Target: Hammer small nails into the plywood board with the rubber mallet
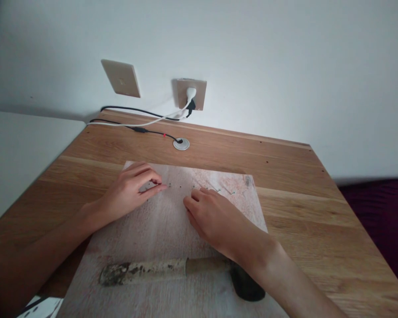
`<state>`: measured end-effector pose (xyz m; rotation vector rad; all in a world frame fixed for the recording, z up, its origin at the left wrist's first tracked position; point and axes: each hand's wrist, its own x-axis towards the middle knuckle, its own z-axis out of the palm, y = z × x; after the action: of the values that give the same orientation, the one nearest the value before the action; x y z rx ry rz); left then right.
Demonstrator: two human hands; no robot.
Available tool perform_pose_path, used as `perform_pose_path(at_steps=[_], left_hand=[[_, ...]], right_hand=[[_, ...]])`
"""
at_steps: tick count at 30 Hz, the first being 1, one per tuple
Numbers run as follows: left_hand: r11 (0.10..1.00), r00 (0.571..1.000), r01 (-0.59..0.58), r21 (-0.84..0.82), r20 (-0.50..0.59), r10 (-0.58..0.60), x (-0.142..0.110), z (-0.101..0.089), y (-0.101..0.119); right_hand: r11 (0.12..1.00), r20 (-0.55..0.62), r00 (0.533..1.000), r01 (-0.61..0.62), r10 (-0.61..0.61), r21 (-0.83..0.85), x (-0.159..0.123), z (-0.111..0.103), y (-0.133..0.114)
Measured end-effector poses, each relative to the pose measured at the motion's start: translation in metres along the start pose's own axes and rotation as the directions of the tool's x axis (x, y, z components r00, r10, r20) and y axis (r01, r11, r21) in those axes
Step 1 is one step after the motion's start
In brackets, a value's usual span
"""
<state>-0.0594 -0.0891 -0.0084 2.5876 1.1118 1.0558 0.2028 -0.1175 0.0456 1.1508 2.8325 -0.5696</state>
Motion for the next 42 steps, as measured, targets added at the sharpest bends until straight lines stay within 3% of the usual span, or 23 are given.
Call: perform_pose_path(at_steps=[4,9,17,23,26,34,42], left_hand=[[0.996,0.996,-0.027,-0.082,0.079,0.033,0.002,-0.004,0.009],[0.995,0.978,-0.103,-0.012,0.179,0.103,0.002,-0.007,0.012],[0.999,0.985,-0.054,-0.006,0.162,0.054,-0.010,-0.015,0.014],[0.994,0.992,0.091,-0.059,0.096,-0.085,-0.011,-0.013,0.008],[0.989,0.989,0.109,-0.101,0.112,-0.098,-0.010,-0.010,0.007],[0.999,0.977,-0.002,-0.033,0.213,0.009,-0.001,-0.005,0.010],[0.991,0.951,-0.127,0.040,0.288,0.111,0.014,0.000,0.005]], right_hand=[[0.999,-0.004,1.000,0.018,-0.018,0.032,-0.002,0.001,0.002],[0.994,-0.028,0.999,0.041,-0.039,0.097,-0.006,0.005,0.002],[0.984,0.018,0.999,0.028,-0.032,0.177,-0.009,0.010,-0.005],[0.981,0.043,0.998,0.031,-0.040,0.190,-0.008,0.017,-0.006],[0.981,0.029,0.998,0.043,-0.049,0.187,-0.009,0.017,-0.005],[0.985,-0.065,0.995,0.091,-0.082,0.149,-0.021,-0.003,0.000],[0.993,-0.049,0.994,0.097,-0.094,0.067,-0.023,0.012,-0.009]])
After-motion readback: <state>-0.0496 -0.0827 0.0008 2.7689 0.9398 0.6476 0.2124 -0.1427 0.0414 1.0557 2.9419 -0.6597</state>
